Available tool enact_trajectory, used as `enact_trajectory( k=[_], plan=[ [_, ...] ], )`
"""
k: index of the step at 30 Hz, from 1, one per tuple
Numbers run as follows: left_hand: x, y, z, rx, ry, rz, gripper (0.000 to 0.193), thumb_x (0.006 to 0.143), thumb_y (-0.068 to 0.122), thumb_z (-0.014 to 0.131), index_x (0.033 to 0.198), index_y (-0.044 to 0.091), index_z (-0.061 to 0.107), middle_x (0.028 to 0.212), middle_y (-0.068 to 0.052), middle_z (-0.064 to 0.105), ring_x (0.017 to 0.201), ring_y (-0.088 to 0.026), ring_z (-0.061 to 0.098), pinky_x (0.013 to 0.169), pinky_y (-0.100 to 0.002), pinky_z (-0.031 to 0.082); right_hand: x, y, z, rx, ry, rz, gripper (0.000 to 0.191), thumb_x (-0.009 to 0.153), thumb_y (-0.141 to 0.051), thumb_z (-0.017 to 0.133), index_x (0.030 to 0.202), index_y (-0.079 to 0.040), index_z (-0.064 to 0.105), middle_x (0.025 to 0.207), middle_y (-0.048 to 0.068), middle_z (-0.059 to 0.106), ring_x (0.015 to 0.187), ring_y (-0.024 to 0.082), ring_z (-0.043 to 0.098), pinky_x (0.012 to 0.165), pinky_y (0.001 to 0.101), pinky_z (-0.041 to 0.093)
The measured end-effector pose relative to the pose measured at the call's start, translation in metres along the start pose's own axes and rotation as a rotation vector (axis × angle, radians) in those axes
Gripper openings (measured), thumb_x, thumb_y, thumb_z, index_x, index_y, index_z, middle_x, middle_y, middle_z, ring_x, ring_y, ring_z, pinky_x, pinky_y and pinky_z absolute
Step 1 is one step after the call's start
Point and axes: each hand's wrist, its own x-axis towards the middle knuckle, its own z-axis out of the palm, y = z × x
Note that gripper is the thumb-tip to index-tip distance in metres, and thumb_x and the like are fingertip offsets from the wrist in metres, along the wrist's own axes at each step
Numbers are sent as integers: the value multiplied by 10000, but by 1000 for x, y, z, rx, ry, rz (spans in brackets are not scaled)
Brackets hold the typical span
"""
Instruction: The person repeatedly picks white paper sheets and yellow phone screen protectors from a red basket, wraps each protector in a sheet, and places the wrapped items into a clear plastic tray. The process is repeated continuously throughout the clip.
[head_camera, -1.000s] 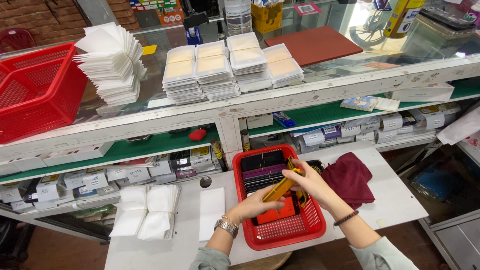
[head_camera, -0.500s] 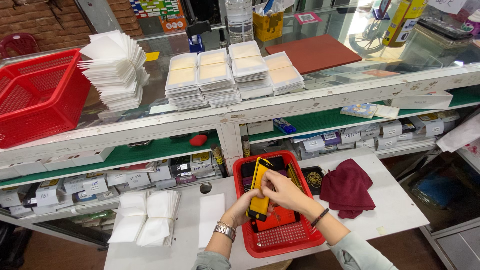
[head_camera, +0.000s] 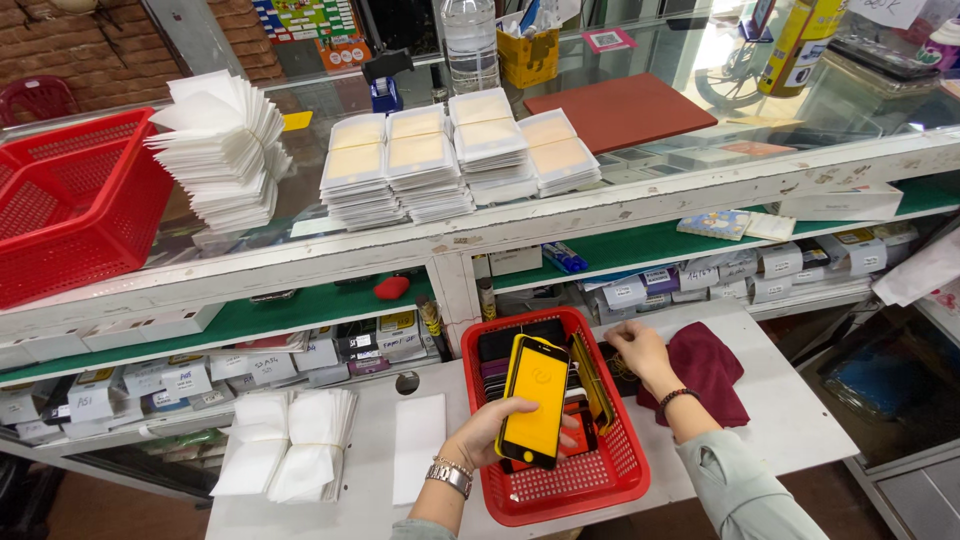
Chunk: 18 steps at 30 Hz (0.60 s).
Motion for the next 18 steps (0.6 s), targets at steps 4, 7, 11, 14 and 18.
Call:
enact_trajectory(
  k=[4,7,11,14,18],
  plan=[
    [8,-10,-5,45,105,148,503,945,145,668,1402,-29,551,1286,-118,730,1165,-220,700,958,-347,593,-12,16,5,-323,79,-46,216,846,-309,763,997,-173,835,1067,111,715,1028,333,646,910,424,541],
    [15,-18,-16,68,308,128,524,874,135,755,1352,23,571,1256,-111,716,1136,-220,695,925,-356,598,-16,19,8,-392,112,-86,293,806,-281,774,1076,-170,803,1123,155,675,1113,380,573,932,463,507],
    [20,-24,-25,12,398,177,491,870,122,754,1323,51,576,1256,-115,709,1115,-216,711,913,-359,608,-24,6,13,-221,243,-134,294,955,-281,667,1182,-107,738,1036,133,718,1082,328,619,982,433,504],
    [24,-23,-26,-50,439,228,492,873,142,757,1324,38,589,1244,-114,713,1105,-224,714,905,-361,608,-40,-12,34,286,-30,8,339,967,-285,610,1233,-84,673,1085,84,749,986,241,726,869,350,591],
    [31,-17,-14,-50,502,241,496,891,198,747,1327,22,592,1226,-118,722,1087,-233,720,881,-368,606,-71,-23,62,724,-544,373,461,979,-240,626,1411,-117,523,1224,62,689,1113,184,681,903,367,567]
  ],
)
